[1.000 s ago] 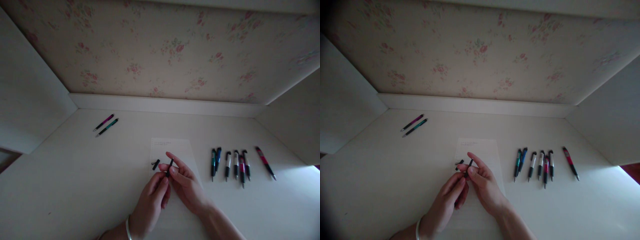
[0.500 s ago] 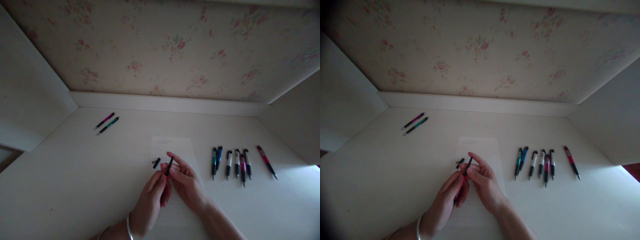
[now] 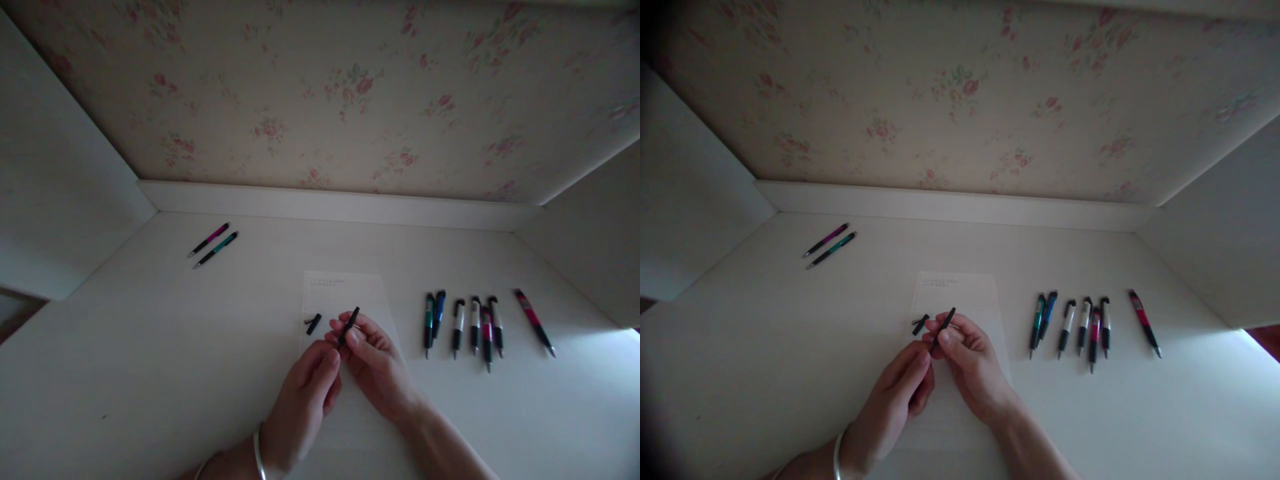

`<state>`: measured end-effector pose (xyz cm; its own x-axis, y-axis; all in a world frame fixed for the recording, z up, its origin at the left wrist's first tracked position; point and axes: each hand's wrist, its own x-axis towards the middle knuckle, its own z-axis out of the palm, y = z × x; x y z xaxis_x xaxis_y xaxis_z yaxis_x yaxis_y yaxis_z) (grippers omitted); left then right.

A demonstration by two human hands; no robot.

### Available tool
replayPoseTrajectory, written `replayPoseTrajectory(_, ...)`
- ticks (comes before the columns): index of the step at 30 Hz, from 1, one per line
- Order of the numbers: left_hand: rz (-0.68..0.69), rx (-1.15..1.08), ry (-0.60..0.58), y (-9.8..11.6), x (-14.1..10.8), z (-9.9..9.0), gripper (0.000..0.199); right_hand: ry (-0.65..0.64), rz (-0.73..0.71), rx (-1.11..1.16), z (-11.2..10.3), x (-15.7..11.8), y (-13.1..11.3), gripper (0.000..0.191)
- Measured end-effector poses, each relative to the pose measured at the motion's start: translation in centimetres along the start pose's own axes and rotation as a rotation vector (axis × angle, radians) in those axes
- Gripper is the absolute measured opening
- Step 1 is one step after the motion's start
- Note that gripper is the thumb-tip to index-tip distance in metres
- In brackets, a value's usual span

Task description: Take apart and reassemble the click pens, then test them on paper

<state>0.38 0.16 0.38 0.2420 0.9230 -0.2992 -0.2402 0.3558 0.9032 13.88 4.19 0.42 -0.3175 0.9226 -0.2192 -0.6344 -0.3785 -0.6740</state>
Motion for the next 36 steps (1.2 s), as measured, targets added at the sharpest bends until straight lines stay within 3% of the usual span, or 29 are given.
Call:
replayPoseTrajectory(16,0.036,0.084,-0.049,0.2,-0.4,0.1,0.036,-0.015,-0.047,0.085,-0.3,0.0,-0.1,0.016)
replayPoseTrajectory(20,0.031,0.097,-0.057,0.4,-0.5,0.1,0.038,0.044,-0.067,0.113,-0.3,0.2,-0.5,0.02)
replayPoseTrajectory(24,0.031,0.111,-0.045,0.3,-0.5,0.0,0.038,0.209,-0.141,0.067,-0.5,0.6,-0.5,0.022)
replayPoseTrajectory(26,0.03,0.086,-0.027,0.2,-0.5,0.1,0.039,0.311,-0.205,-0.09,-0.8,0.6,-0.2,0.022)
replayPoseTrajectory(30,0.034,0.028,-0.007,0.3,-0.5,0.1,0.041,0.405,-0.325,-0.672,-1.1,0.0,0.5,0.039)
replayPoseTrajectory(34,0.063,0.042,-0.025,0.5,-0.5,0.1,0.041,0.212,-0.379,-1.126,-0.4,-0.4,0.9,0.018)
replayPoseTrajectory(36,0.079,0.041,-0.03,0.6,-0.5,0.2,0.04,0.149,-0.403,-1.246,-0.2,-0.4,1.0,0.018)
